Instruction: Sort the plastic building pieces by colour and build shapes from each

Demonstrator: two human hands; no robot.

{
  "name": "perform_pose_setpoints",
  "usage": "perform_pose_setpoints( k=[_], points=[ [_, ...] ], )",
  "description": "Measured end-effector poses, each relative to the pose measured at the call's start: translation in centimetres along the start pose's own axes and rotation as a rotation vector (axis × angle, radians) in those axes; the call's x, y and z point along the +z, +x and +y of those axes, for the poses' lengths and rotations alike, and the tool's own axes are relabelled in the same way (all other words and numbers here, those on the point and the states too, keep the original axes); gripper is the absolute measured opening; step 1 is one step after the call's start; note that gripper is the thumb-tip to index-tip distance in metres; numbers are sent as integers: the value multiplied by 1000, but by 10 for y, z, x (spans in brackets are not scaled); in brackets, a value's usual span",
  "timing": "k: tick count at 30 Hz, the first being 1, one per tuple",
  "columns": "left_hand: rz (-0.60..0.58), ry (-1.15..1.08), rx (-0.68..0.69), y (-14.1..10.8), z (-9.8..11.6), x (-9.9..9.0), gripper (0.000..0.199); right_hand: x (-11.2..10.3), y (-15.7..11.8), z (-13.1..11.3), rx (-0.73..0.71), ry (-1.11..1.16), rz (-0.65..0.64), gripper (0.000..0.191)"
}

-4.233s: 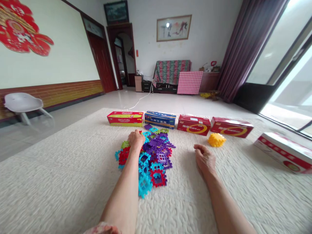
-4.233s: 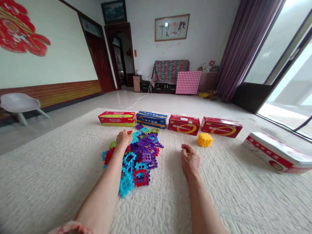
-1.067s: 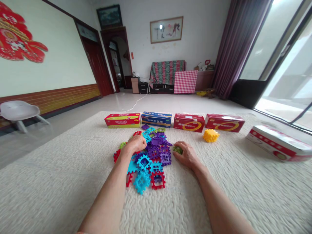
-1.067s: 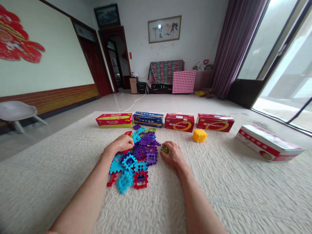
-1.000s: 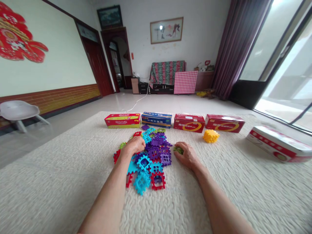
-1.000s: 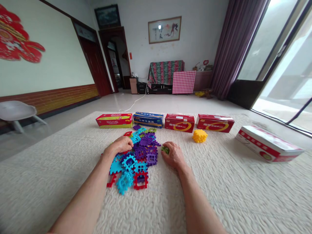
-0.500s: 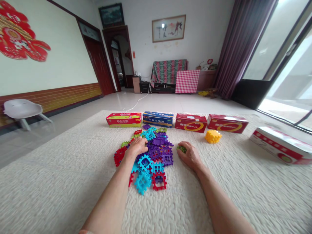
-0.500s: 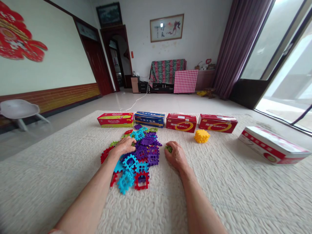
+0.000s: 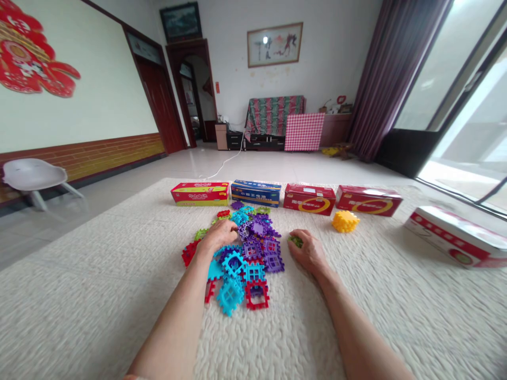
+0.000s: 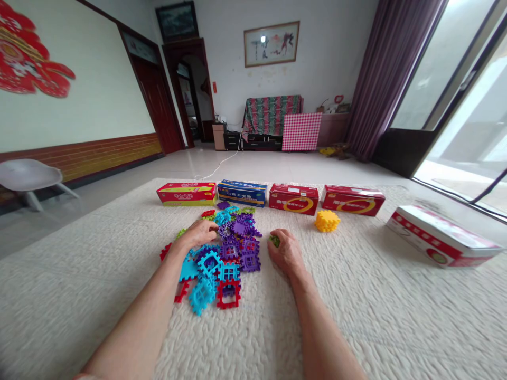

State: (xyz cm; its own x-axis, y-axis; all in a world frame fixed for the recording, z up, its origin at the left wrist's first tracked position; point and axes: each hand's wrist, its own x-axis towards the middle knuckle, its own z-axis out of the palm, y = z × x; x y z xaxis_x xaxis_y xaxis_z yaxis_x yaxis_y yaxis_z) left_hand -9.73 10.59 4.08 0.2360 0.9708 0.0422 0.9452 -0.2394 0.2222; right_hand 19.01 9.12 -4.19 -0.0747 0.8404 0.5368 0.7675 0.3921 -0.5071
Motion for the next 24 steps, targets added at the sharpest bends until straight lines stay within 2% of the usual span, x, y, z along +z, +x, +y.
perform_pose_setpoints(
  k=[4,9,13,15,17,20,24],
  points=[
    [149,-15,-98,7,-7,6,42,-1,1,-1,10,-1,1,25],
    [311,0,-230,11,-9,1,41,-4,1,1,48,-68,2,27],
    [404,-17,-257,9,3,-9,39,-7,1,-1,142,-168,30,28],
    [444,-80,-236,9,14,-12,39,-9,2,-3,187,-132,73,30],
    [431,-214,-198,9,28,-10,39,-10,4,-4,234,-27,151,37],
    [318,-460,-143,10,54,1,40,-12,7,-4,305,110,280,44],
    [160,-681,-47,11,91,23,43,-14,6,-4,326,178,334,44]
  ],
)
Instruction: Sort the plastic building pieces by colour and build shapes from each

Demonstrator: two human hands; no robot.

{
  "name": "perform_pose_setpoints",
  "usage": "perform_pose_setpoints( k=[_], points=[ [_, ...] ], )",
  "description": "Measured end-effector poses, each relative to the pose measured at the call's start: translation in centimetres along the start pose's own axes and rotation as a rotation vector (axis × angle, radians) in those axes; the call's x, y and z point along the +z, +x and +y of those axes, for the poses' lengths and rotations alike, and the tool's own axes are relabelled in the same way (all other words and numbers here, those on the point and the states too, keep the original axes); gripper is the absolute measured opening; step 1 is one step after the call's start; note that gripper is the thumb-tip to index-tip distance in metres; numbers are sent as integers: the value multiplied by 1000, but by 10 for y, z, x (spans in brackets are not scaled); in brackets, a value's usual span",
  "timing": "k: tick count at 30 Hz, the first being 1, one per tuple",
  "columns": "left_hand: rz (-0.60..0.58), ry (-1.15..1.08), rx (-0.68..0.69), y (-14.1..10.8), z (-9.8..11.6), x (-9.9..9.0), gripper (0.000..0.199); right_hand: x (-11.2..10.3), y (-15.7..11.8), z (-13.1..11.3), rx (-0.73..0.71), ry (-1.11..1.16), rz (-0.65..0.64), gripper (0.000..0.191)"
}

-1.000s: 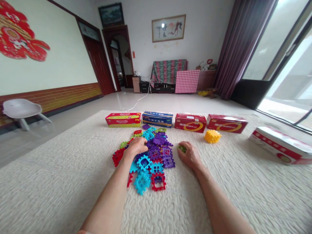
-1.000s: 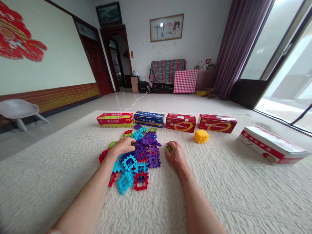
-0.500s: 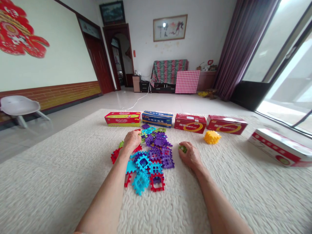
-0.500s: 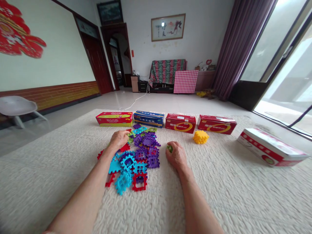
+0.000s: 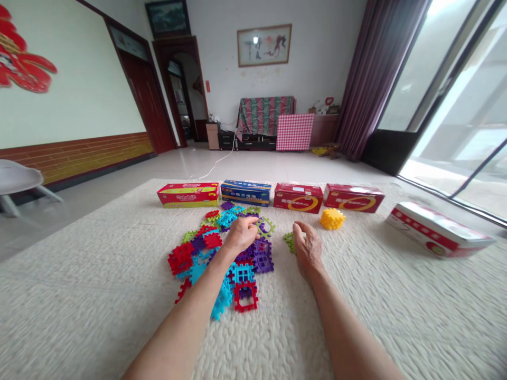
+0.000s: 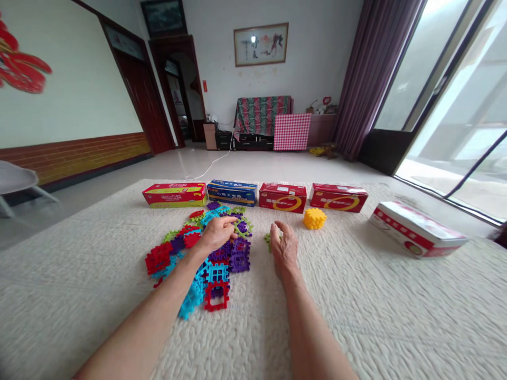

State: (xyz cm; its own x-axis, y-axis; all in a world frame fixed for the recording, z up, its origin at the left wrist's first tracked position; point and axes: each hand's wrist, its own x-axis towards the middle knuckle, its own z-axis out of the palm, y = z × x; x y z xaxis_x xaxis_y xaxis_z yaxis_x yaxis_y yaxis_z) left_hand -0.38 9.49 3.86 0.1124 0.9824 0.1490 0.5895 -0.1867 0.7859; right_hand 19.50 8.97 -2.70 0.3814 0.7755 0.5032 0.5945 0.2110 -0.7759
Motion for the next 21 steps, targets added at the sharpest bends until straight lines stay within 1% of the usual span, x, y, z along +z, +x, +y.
perform_pose_setpoints(
  k=[2,4,5,7,9,11,13,15,17,21],
  points=[
    [-71,-65,25,-1,4,13,44,-1,-1,-1,-32,14,7,40],
    [-59,-46,65,1,3,15,42,-1,-2,-4,-109,3,-13,35],
    [-24,-1,86,3,1,12,40,-1,-3,-5,-160,-14,-37,33],
    [71,134,118,9,-9,0,36,0,-6,-9,-268,-65,-109,29],
    [158,287,133,16,-24,-14,37,1,-9,-13,-355,-131,-192,27],
    [210,424,152,21,-39,-26,40,2,-12,-16,-404,-201,-277,25],
    [195,514,191,23,-52,-32,42,2,-15,-17,-409,-258,-346,24],
    [136,568,230,23,-61,-32,44,2,-16,-17,-389,-301,-379,24],
    [86,614,248,23,-68,-28,47,2,-15,-16,-372,-326,-383,23],
    [26,697,249,21,-77,-19,50,4,-14,-12,-355,-344,-363,18]
  ],
)
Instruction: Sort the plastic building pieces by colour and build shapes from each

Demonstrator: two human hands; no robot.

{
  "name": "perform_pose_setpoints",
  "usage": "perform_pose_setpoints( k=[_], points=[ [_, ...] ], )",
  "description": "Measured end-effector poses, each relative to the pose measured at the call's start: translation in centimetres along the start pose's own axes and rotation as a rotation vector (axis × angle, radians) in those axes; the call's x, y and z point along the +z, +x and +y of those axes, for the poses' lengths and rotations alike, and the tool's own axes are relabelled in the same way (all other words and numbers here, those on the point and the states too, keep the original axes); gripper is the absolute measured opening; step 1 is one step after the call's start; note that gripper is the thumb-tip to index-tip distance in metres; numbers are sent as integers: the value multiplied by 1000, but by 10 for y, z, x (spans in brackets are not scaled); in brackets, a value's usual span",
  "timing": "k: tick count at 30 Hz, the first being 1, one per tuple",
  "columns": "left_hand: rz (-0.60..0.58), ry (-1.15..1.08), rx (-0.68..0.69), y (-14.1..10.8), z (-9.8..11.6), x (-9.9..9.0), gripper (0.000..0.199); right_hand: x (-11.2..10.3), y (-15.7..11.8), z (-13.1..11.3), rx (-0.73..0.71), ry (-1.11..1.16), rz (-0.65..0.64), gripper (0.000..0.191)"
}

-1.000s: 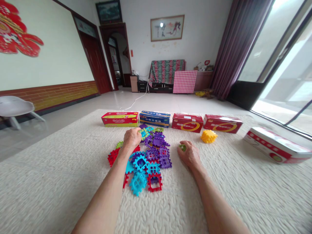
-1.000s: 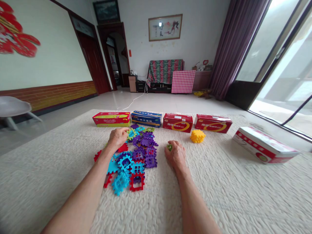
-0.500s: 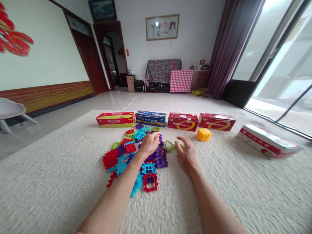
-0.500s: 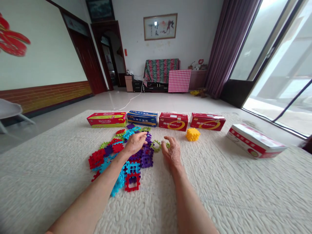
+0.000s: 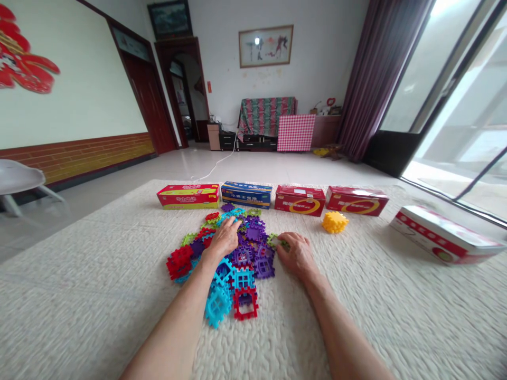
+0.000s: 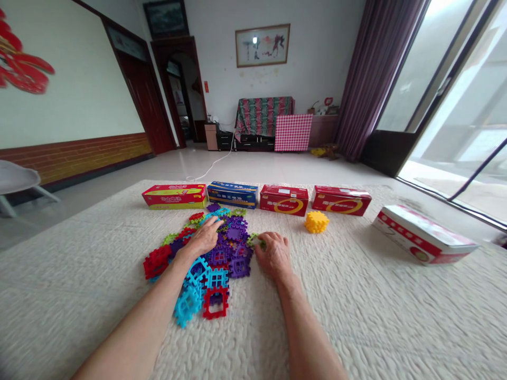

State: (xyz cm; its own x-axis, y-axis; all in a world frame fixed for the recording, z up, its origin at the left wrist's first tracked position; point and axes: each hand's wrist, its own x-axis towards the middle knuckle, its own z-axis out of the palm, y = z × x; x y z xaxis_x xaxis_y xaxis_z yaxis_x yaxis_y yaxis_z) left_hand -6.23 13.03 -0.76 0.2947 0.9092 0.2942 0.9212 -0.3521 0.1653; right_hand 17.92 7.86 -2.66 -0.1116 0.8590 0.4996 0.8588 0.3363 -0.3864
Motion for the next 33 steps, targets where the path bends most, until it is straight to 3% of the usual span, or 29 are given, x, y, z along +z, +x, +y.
perform_pose_setpoints(
  k=[5,10,14,17,23,33],
  points=[
    [-38,44,-10,-3,0,-1,44,-1,0,0,25,-2,8,16],
    [-75,60,-71,-3,0,-23,32,-3,1,-2,37,11,1,16],
    [-4,64,-104,1,0,-34,33,-1,1,-1,53,5,13,17],
    [32,24,-23,3,-1,-29,39,-1,0,-2,33,-2,18,20],
    [-87,48,-19,-2,2,-9,43,-4,-1,-6,-8,-41,-43,24],
    [-96,31,35,-4,0,-4,42,-3,-1,-4,-3,-56,-55,24]
  ],
)
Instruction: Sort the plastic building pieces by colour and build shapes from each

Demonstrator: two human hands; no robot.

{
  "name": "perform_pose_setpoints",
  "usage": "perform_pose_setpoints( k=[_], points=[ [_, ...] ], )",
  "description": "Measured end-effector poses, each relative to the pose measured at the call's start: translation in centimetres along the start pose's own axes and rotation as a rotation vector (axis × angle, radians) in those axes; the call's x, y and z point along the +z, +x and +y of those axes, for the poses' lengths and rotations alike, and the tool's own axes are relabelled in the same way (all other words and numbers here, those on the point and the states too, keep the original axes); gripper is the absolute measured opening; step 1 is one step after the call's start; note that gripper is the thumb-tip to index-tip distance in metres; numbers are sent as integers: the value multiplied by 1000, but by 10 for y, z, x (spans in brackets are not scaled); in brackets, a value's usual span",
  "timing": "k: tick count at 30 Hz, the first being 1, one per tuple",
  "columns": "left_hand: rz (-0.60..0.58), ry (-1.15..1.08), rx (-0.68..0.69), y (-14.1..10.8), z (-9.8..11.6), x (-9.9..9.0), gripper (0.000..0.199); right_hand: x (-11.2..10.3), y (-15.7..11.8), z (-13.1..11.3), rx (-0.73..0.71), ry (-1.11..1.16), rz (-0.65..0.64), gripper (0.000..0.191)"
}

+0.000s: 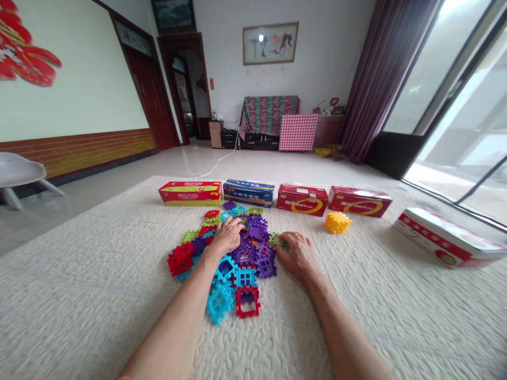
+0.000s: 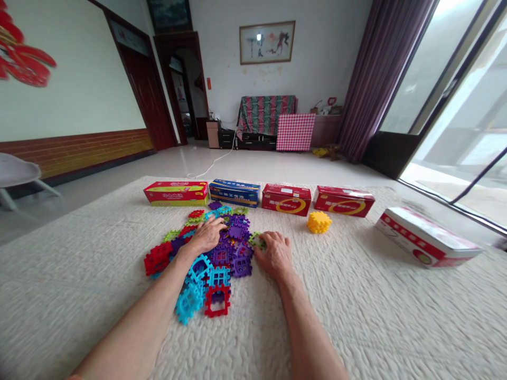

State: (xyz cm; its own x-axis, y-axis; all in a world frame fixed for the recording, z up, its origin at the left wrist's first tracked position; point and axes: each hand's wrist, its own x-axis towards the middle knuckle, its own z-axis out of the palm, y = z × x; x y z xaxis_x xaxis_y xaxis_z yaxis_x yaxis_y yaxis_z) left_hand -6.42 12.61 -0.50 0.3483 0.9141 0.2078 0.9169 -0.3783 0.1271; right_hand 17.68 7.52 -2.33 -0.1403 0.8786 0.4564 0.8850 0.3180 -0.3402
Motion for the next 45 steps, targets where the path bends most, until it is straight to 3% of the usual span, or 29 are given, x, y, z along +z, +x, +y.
perform_pose_setpoints(
  k=[7,13,17,22,34,39,42,45],
  points=[
    [6,-47,31,3,1,-7,37,-2,0,-2,16,21,10,22],
    [90,-68,94,8,-4,-13,37,1,1,1,33,49,37,22],
    [122,-62,41,7,-3,-7,41,2,1,2,29,37,38,23],
    [100,-33,-26,6,-1,-1,29,2,1,1,31,23,25,23],
    [101,-29,-134,6,8,-5,29,7,2,6,44,68,85,28],
    [130,-51,-100,4,0,-24,35,3,0,3,100,4,76,26],
    [54,-104,-84,2,-7,-43,43,-2,0,-1,113,-18,42,24],
    [4,-102,-167,1,-10,-54,55,-5,-1,-4,113,-13,29,23]
  ],
)
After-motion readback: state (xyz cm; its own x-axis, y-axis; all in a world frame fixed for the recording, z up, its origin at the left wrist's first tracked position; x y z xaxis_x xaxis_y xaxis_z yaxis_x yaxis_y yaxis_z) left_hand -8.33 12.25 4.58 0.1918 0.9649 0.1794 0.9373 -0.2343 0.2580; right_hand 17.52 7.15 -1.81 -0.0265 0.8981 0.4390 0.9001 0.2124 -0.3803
